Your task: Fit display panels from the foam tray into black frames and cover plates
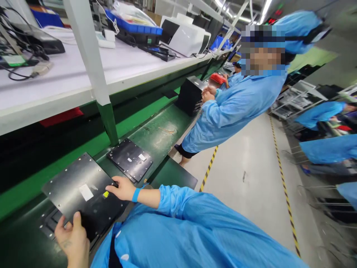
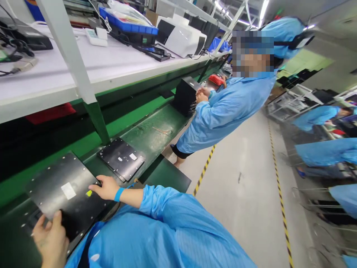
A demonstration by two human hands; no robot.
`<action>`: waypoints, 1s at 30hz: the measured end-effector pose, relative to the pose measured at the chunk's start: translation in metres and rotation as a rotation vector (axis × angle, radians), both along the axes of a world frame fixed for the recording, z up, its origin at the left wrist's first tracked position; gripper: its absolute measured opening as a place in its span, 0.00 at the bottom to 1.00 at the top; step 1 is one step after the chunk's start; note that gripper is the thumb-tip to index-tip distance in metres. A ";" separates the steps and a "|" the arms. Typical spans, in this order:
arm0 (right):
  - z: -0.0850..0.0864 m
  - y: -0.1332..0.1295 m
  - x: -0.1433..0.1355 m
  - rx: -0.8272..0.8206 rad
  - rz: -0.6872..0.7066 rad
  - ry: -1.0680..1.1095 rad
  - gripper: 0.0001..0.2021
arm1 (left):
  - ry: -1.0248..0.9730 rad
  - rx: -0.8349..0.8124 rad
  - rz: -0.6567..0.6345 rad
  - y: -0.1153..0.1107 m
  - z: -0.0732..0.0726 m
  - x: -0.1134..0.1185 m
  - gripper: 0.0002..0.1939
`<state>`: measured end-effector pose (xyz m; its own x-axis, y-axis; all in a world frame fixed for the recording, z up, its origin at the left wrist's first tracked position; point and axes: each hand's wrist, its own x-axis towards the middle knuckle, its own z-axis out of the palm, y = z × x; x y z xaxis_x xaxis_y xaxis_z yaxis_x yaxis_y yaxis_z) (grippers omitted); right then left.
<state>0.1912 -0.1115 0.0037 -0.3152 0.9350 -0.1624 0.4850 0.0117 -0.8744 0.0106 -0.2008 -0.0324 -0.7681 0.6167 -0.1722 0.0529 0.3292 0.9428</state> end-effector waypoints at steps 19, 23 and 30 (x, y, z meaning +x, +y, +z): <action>-0.113 -0.077 -0.081 -0.111 0.166 -0.500 0.19 | 0.291 -0.367 0.076 -0.105 -0.090 -0.042 0.32; -0.118 -0.084 -0.094 -0.073 0.175 -0.505 0.21 | 0.246 -0.457 0.024 -0.111 -0.095 -0.051 0.30; -0.097 -0.074 -0.105 -0.175 0.214 -0.531 0.25 | 0.233 -0.438 -0.083 -0.087 -0.081 -0.073 0.18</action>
<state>0.0858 -0.1859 -0.0930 -0.3273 0.8045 -0.4957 0.8592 0.0351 -0.5104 -0.0626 -0.2876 -0.1130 -0.7684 0.5854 -0.2584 0.2881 0.6771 0.6772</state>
